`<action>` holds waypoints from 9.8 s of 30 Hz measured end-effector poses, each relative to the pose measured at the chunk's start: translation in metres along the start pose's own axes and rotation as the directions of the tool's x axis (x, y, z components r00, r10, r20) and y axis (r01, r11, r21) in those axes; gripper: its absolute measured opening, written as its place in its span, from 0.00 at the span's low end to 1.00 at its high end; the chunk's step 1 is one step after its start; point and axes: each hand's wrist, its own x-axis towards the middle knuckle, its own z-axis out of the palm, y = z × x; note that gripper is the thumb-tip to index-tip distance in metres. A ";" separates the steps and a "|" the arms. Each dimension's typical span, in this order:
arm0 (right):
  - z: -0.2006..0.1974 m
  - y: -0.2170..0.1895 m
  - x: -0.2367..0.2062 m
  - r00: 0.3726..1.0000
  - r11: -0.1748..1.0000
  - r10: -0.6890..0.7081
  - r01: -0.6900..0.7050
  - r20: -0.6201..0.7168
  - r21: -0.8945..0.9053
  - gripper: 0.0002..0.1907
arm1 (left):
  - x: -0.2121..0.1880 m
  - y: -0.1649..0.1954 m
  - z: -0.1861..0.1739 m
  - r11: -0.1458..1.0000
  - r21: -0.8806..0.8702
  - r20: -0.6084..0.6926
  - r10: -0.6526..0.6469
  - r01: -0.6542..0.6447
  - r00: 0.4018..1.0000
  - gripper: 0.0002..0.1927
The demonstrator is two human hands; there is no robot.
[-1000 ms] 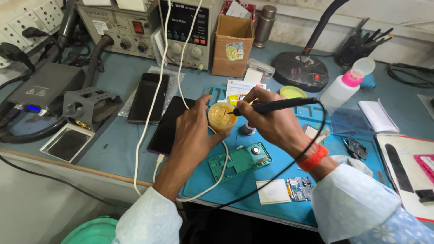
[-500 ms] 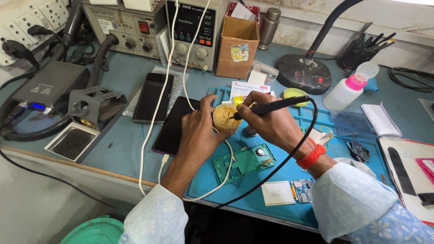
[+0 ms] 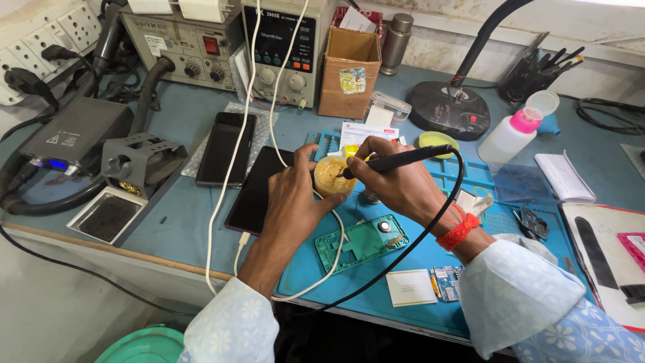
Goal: The person solders a connector on a disassembled phone motherboard resting on a repair mat, holding the board steady with one hand while applying a soldering iron with the other. They dip the iron in flux from a container, clean the tip, and continue soldering the board's edge connector.
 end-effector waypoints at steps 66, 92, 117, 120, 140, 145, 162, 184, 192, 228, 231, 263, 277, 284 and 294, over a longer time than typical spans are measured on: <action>0.006 0.008 0.022 0.939 0.933 -0.344 0.345 0.026 -0.102 0.10 | 0.000 0.003 -0.008 0.997 0.051 -0.007 -0.050 0.051 0.999 0.43; -0.033 0.050 -0.197 0.885 0.944 0.009 0.146 -0.466 0.297 0.17 | -0.012 0.023 -0.013 0.961 0.201 -0.117 0.215 -0.189 0.970 0.47; 0.006 0.083 -0.221 0.913 0.999 0.006 0.012 -0.408 0.040 0.17 | -0.100 0.105 0.026 0.909 -0.207 0.241 0.407 -0.363 0.881 0.31; 0.005 0.084 -0.222 0.916 0.999 -0.009 0.027 -0.402 0.039 0.17 | -0.102 0.104 0.029 0.914 -0.198 0.254 0.397 -0.355 0.882 0.31; -0.002 0.085 -0.246 0.931 0.997 -0.076 0.078 -0.356 -0.009 0.17 | -0.105 0.105 0.036 0.929 -0.189 0.305 0.363 -0.318 0.880 0.31; -0.002 0.077 -0.242 0.899 0.993 -0.114 0.099 -0.423 -0.058 0.16 | -0.105 0.107 0.037 0.926 -0.187 0.289 0.370 -0.326 0.883 0.31; -0.006 0.074 -0.236 0.929 0.958 -0.261 0.217 -0.264 -0.187 0.20 | -0.106 0.104 0.036 0.927 -0.184 0.266 0.368 -0.328 0.891 0.29; -0.016 0.073 -0.230 0.926 0.936 -0.317 0.271 -0.203 -0.225 0.21 | -0.110 0.105 0.042 0.933 -0.171 0.246 0.351 -0.316 0.904 0.28; -0.017 0.071 -0.240 0.936 0.937 -0.317 0.284 -0.156 -0.202 0.21 | -0.111 0.104 0.040 0.929 -0.166 0.224 0.364 -0.332 0.904 0.28; -0.020 0.081 -0.243 0.925 0.923 -0.354 0.323 -0.136 -0.207 0.20 | -0.113 0.106 0.044 0.935 -0.161 0.241 0.349 -0.317 0.906 0.29; -0.020 0.081 -0.245 0.927 0.928 -0.342 0.307 -0.154 -0.213 0.20 | -0.113 0.106 0.044 0.940 -0.162 0.253 0.334 -0.300 0.908 0.29; -0.020 0.079 -0.221 0.928 0.922 -0.339 0.296 -0.156 -0.248 0.19 | -0.114 0.108 0.045 0.937 -0.156 0.234 0.344 -0.314 0.909 0.29; -0.028 0.074 -0.218 0.936 0.923 -0.332 0.298 -0.112 -0.244 0.18 | -0.114 0.107 0.043 0.938 -0.149 0.244 0.342 -0.314 0.907 0.29; -0.033 0.070 -0.221 0.936 0.911 -0.351 0.334 -0.030 -0.241 0.16 | -0.113 0.106 0.042 0.931 -0.147 0.220 0.360 -0.334 0.907 0.29; -0.033 0.071 -0.214 0.935 0.902 -0.351 0.325 -0.045 -0.285 0.14 | -0.115 0.106 0.043 0.934 -0.150 0.223 0.350 -0.323 0.910 0.29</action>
